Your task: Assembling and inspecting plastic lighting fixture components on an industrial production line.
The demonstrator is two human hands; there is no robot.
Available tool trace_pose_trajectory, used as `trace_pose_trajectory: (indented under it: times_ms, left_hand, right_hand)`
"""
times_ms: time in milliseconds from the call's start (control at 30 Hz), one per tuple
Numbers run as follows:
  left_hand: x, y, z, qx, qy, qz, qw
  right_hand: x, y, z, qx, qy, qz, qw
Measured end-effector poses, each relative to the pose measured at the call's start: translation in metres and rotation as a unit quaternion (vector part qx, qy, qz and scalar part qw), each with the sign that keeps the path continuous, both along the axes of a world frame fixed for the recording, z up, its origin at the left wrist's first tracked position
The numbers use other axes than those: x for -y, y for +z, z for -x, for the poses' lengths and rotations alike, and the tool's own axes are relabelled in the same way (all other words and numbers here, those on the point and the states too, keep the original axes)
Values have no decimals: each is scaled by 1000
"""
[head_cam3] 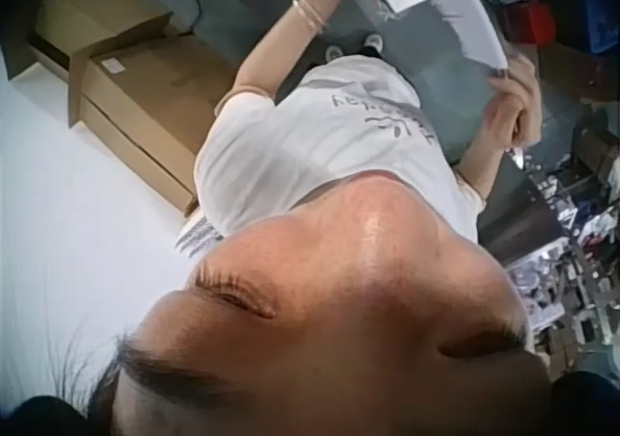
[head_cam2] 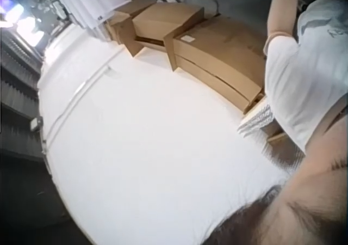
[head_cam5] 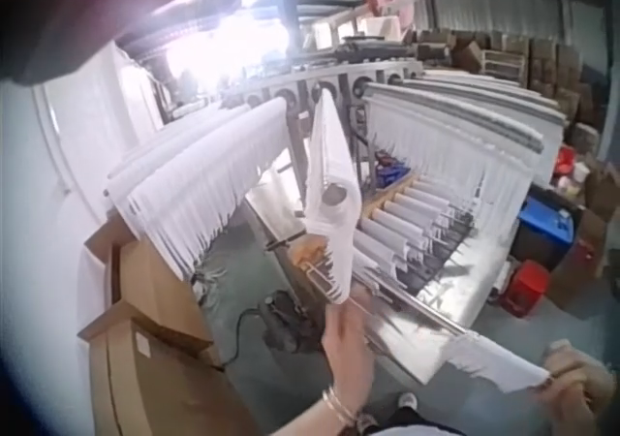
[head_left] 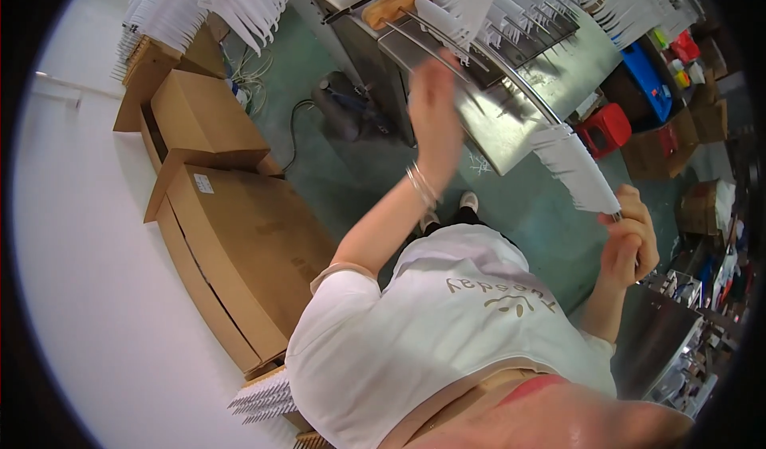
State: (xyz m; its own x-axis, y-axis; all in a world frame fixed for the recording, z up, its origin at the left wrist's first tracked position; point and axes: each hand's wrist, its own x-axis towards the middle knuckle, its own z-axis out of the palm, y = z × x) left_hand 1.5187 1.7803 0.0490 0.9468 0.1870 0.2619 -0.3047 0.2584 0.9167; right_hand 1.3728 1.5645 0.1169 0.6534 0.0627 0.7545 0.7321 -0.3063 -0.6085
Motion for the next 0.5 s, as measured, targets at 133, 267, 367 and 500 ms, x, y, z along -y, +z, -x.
trace_pose_trajectory:
  times_ms: [133, 267, 367, 500]
  left_hand:
    - [-8, -14, -73, -12, 41, 172, 984]
    - [-9, -11, -91, -24, -18, 169, 985]
    - [-3, -6, -86, -7, -7, 235, 972]
    - [-3, 3, -80, 5, -38, 234, 971]
  right_hand:
    - [6, 4, 7, -26, -19, 10, 999]
    - [-2, 3, -3, -36, -44, 20, 998]
    - [-3, -1, -8, -33, -30, 19, 999]
    - [3, -9, -9, -33, -26, 1, 999]
